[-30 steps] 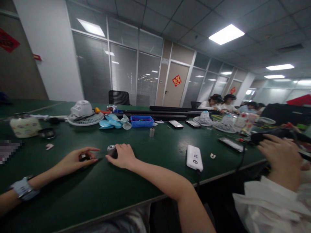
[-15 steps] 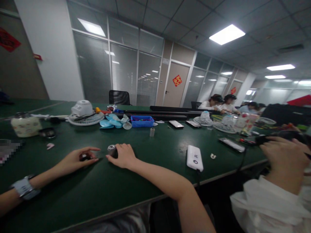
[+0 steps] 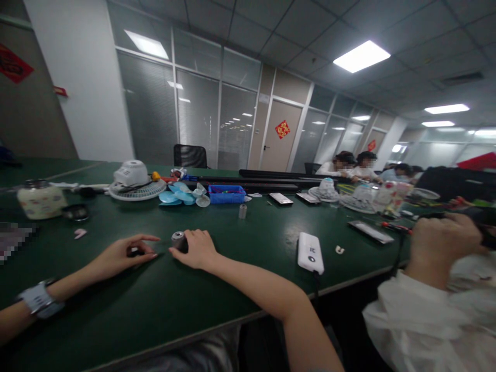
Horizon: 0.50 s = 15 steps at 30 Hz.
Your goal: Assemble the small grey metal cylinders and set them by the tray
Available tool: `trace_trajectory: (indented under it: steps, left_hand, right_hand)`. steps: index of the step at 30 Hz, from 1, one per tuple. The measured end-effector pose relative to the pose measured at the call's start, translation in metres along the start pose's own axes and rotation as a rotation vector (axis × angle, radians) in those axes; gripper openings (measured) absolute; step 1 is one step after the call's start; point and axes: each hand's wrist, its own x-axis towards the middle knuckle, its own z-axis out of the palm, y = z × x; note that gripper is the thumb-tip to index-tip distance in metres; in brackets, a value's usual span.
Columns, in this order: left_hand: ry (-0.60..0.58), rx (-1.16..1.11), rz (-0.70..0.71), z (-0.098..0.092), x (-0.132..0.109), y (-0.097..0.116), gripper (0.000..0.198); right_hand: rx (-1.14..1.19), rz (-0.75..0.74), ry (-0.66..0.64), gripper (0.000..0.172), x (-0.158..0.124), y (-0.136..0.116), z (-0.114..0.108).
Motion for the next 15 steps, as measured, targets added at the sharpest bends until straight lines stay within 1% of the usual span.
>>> trace_trajectory:
  steps: [9, 15]
  left_hand:
    - [0.011, 0.011, -0.001, 0.0002, -0.0018, 0.0048, 0.062]
    - [0.000, 0.008, -0.006, 0.0002, -0.0004, 0.0006, 0.062]
  right_hand:
    - [-0.040, -0.013, 0.034, 0.055, 0.0004, 0.0016, 0.0051]
    - [-0.019, -0.020, 0.017, 0.057, 0.0006, 0.0023, 0.0040]
